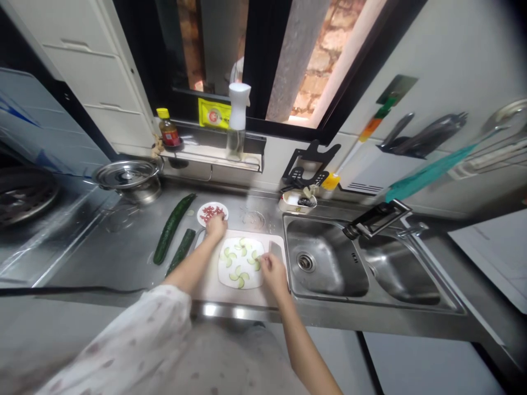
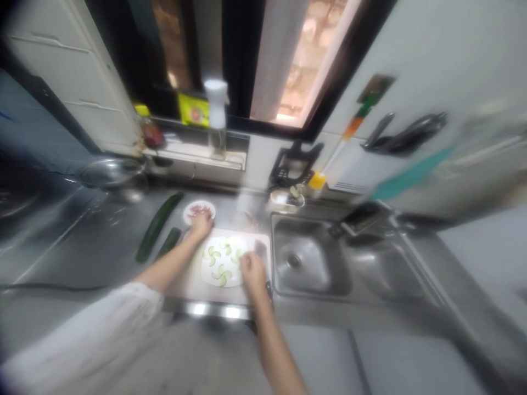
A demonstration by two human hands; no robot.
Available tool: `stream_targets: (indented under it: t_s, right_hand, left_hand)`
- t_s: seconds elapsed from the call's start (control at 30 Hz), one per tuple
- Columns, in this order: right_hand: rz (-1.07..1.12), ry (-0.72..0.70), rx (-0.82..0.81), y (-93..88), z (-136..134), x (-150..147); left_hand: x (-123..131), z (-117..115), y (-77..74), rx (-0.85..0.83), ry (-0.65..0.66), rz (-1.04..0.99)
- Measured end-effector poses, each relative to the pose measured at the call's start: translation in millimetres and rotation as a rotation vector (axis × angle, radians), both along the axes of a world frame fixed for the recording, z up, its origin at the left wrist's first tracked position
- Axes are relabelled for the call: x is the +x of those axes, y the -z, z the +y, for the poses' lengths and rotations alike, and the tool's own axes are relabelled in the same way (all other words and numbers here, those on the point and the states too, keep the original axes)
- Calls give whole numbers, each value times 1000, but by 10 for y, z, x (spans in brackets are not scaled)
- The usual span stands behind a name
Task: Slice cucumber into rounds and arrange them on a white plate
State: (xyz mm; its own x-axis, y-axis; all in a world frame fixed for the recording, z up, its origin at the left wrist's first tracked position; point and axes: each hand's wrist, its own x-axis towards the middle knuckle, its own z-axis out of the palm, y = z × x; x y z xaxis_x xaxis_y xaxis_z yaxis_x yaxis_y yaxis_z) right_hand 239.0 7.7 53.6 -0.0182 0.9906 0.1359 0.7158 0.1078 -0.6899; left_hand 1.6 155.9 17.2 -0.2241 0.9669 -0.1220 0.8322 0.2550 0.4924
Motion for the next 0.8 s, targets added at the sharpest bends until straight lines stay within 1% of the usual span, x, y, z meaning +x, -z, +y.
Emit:
stream_targets:
  t_s: [0.13,0.3,0.43,0.6,0.77,0.8]
  right_hand:
    - [8,9,-9,-10,-55,11]
    - [-29,25,-20,31,-119,57]
    - [-46,30,-32,75,-147,72]
    - [-22,18,-21,83,-158,81]
    - [-18,10,-32,71,-162,81]
    - [-13,12,-30,70,-162,74]
  left_hand:
    - [6,157,72,-14,65,90]
    - [0,272,113,-75,90,147]
    - [12,309,102,-90,38,132]
    - [59,284,78,-83,-10,116]
    - [64,211,-13,-29,-80,-5]
    - [67,193,-42,-15,-106,-66]
